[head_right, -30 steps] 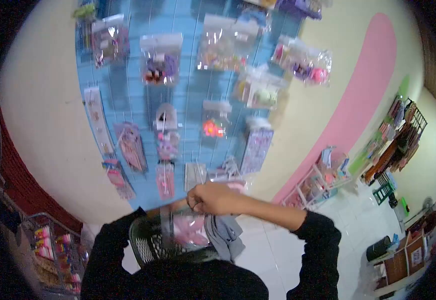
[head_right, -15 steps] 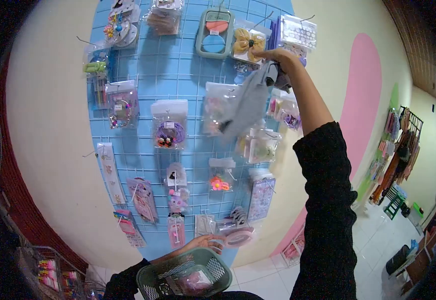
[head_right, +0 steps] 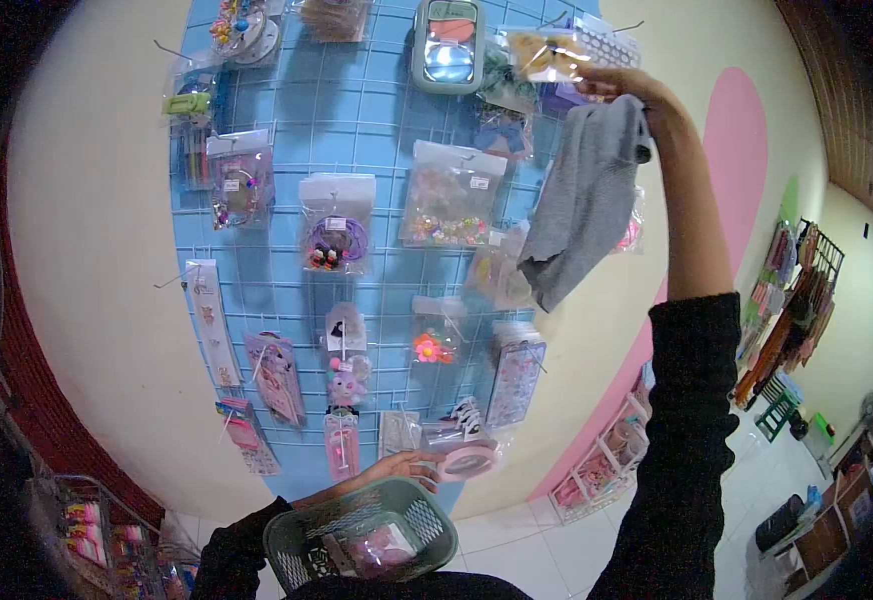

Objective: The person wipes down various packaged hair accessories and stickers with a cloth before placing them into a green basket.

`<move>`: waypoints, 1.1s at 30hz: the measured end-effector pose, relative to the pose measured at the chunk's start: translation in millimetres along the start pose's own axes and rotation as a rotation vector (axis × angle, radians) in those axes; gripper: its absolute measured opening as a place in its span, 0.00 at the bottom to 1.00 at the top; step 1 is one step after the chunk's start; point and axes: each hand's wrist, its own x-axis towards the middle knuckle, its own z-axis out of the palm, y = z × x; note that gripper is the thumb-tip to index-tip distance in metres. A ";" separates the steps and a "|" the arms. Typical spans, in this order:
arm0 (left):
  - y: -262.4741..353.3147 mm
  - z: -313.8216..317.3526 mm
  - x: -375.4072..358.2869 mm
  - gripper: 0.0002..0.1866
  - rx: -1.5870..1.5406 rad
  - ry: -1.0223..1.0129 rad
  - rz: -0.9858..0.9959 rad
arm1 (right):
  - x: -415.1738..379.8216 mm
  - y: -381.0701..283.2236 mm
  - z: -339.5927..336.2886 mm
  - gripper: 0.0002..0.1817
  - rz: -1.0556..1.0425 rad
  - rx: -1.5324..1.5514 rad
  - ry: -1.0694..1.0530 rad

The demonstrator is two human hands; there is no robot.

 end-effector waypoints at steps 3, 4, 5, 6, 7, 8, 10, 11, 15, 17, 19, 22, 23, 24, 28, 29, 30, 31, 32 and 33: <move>-0.7 0.1 0.4 0.22 0.054 0.001 0.007 | -4.1 -7.6 -34.7 0.16 -0.127 -0.267 0.093; -1.4 0.9 0.4 0.21 0.060 -0.006 0.021 | -24.5 -9.9 -31.2 0.16 -0.368 -0.209 0.099; -1.9 1.9 -0.2 0.21 0.043 -0.001 0.021 | -45.5 -11.9 -22.7 0.16 -0.480 -0.176 0.093; -1.4 2.7 -0.9 0.21 0.016 0.007 0.013 | -67.1 -14.3 -13.7 0.16 -0.591 -0.143 0.083; -0.9 3.2 -0.8 0.20 -0.009 0.014 0.005 | -80.7 -20.1 -6.2 0.15 -0.408 -0.240 0.036; -1.4 1.8 -0.5 0.21 -0.006 0.006 0.016 | -90.6 -11.1 3.9 0.14 -0.298 -0.268 -0.127; -1.0 3.3 0.0 0.21 -0.058 0.002 0.004 | -109.1 27.6 30.8 0.14 -0.145 -0.277 -0.563; 1.2 4.4 0.1 0.22 -0.094 -0.001 -0.006 | -142.3 55.8 68.7 0.11 -0.189 -0.135 -0.628; 4.2 15.7 -0.6 0.22 -0.102 0.015 -0.025 | -204.9 111.0 169.4 0.19 0.082 -0.442 -1.308; 3.3 15.9 -1.3 0.22 -0.082 0.007 -0.015 | -194.4 128.8 162.7 0.17 -0.236 -0.324 -0.862; 3.4 16.9 -3.5 0.22 -0.071 0.014 -0.012 | -160.4 76.5 122.1 0.16 -0.162 -0.356 -0.644; -3.4 10.9 -4.2 0.21 -0.046 -0.026 0.012 | -68.9 42.8 67.7 0.15 -0.294 -0.270 -0.150; -4.6 11.0 -4.1 0.21 -0.042 -0.026 0.012 | -43.9 32.1 57.4 0.18 -0.258 -0.410 0.003; -4.8 12.4 -3.1 0.22 -0.039 -0.018 -0.008 | -8.8 34.3 49.7 0.19 -0.144 -0.389 0.062; -5.9 10.1 -8.8 0.22 0.029 -0.030 0.037 | 70.0 67.1 44.4 0.18 0.140 -0.039 0.014; -6.6 3.8 -9.6 0.22 0.082 -0.062 0.100 | 77.9 67.4 40.0 0.18 0.125 -0.030 0.016; -3.3 6.7 -14.7 0.22 0.085 -0.024 0.087 | 75.6 62.9 40.6 0.15 0.129 0.049 -0.051; -1.0 4.8 -17.4 0.22 0.087 -0.020 0.092 | 73.9 59.5 43.5 0.13 0.136 0.124 -0.121; -0.1 3.0 -20.3 0.22 0.034 0.012 0.075 | 69.0 56.1 39.9 0.08 0.138 0.187 -0.133; -0.3 1.7 -22.9 0.22 -0.021 0.045 0.056 | 68.2 51.4 35.2 0.09 0.158 0.304 -0.195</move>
